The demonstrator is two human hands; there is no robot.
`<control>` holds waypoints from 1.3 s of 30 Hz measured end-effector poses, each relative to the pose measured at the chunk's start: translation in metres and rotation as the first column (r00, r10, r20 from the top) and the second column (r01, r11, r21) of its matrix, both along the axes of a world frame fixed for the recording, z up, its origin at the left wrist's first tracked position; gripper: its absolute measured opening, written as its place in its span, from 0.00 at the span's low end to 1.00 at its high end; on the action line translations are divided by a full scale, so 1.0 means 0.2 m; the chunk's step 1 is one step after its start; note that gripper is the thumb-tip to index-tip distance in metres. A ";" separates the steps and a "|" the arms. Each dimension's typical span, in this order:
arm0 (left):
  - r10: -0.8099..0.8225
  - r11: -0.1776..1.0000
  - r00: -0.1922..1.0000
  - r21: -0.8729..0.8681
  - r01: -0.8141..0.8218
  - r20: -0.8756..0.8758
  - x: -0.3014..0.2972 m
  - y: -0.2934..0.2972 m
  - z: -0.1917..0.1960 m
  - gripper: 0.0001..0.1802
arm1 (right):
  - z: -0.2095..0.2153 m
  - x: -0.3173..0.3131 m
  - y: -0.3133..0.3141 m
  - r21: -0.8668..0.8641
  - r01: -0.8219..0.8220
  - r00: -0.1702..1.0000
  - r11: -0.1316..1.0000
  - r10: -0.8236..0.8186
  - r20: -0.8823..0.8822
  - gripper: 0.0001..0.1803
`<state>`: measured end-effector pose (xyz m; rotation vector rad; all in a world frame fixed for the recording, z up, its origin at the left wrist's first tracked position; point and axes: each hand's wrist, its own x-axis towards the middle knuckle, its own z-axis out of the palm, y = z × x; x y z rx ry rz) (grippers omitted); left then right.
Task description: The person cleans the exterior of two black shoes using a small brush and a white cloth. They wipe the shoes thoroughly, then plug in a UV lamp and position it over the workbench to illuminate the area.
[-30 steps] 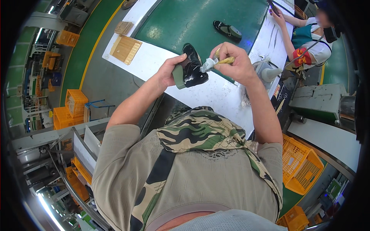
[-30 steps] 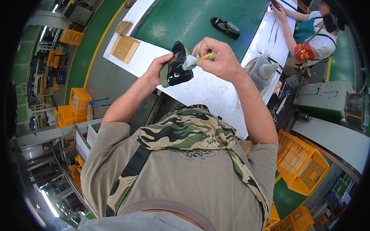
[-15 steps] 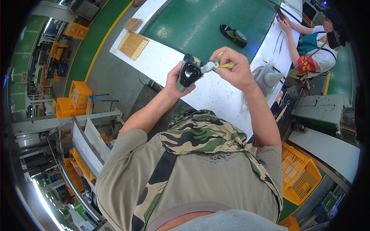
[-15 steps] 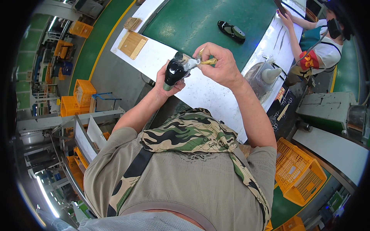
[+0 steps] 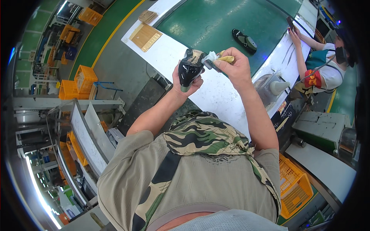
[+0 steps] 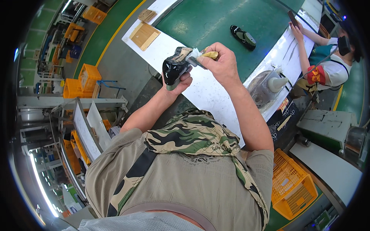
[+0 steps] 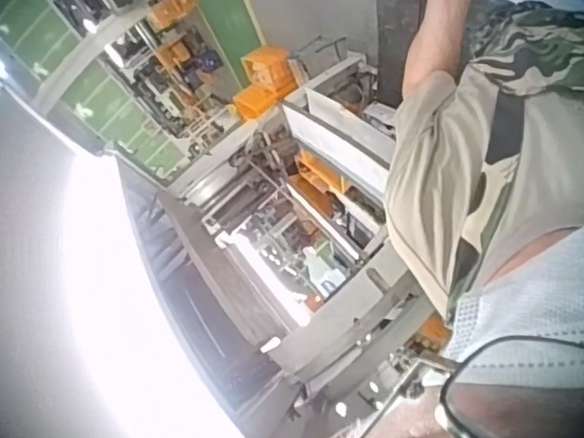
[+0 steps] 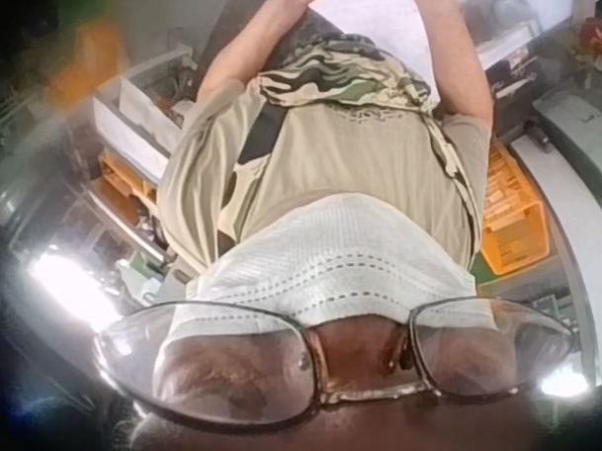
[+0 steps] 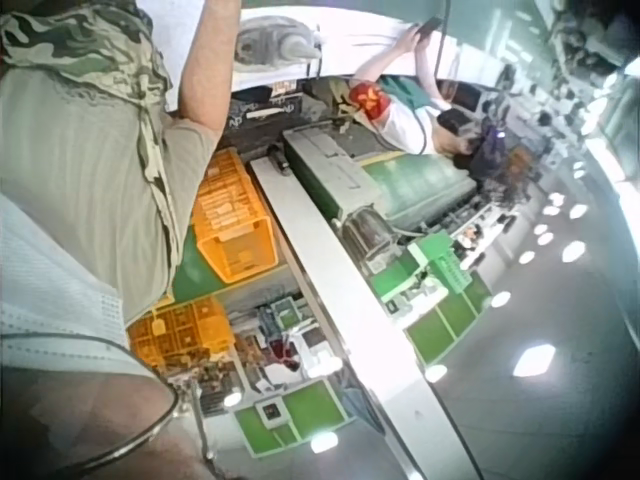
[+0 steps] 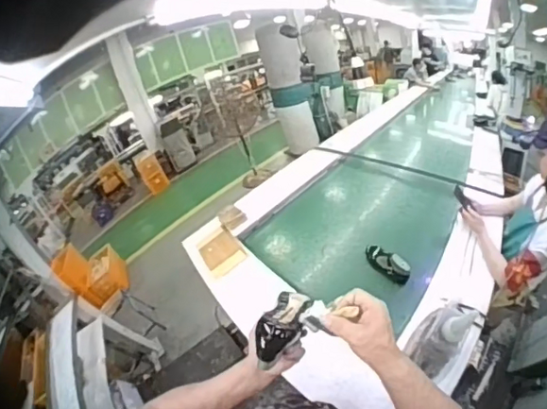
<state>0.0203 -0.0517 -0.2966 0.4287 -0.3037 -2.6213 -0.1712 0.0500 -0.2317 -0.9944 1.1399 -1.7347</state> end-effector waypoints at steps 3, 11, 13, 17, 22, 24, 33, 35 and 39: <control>0.039 0.999 0.999 -0.027 -0.040 -0.015 0.02 0.02 -0.01 0.31 | 0.03 0.03 0.00 0.039 -0.054 0.997 0.998 0.051 0.064 0.09; 0.289 0.955 0.940 -0.122 -0.271 0.178 0.10 0.15 0.07 0.30 | 0.06 0.14 0.01 0.075 -0.121 0.975 0.990 0.104 0.196 0.09; 0.347 0.936 0.921 -0.135 -0.326 0.178 0.17 0.16 0.05 0.30 | 0.06 0.17 0.01 0.101 -0.174 0.971 0.980 0.154 0.181 0.08; 0.405 0.911 0.913 -0.063 -0.407 -0.040 0.27 0.15 -0.04 0.27 | 0.05 0.19 0.00 0.142 -0.207 0.957 0.968 0.171 0.233 0.08; 0.523 0.846 0.849 -0.075 -0.528 -0.077 0.52 0.19 -0.09 0.25 | 0.07 0.22 -0.05 0.110 -0.349 0.895 0.931 0.296 0.335 0.05; 0.590 0.802 0.805 -0.064 -0.593 -0.063 0.64 0.19 -0.13 0.23 | 0.03 0.24 -0.08 0.126 -0.348 0.894 0.929 0.288 0.343 0.04; 0.800 0.600 0.600 -0.064 -0.798 0.023 1.42 0.22 -0.24 0.24 | -0.27 0.40 -0.31 0.174 -0.521 0.778 0.836 0.381 0.500 0.03; 0.840 0.541 0.537 -0.059 -0.839 0.078 1.62 0.26 -0.31 0.23 | -0.29 0.55 -0.37 0.237 -0.510 0.786 0.827 0.337 0.518 0.04; 0.919 0.326 0.291 -0.098 -0.940 0.268 2.01 0.43 -0.49 0.20 | -0.40 0.81 -0.52 0.264 -0.664 0.696 0.700 0.449 0.560 0.03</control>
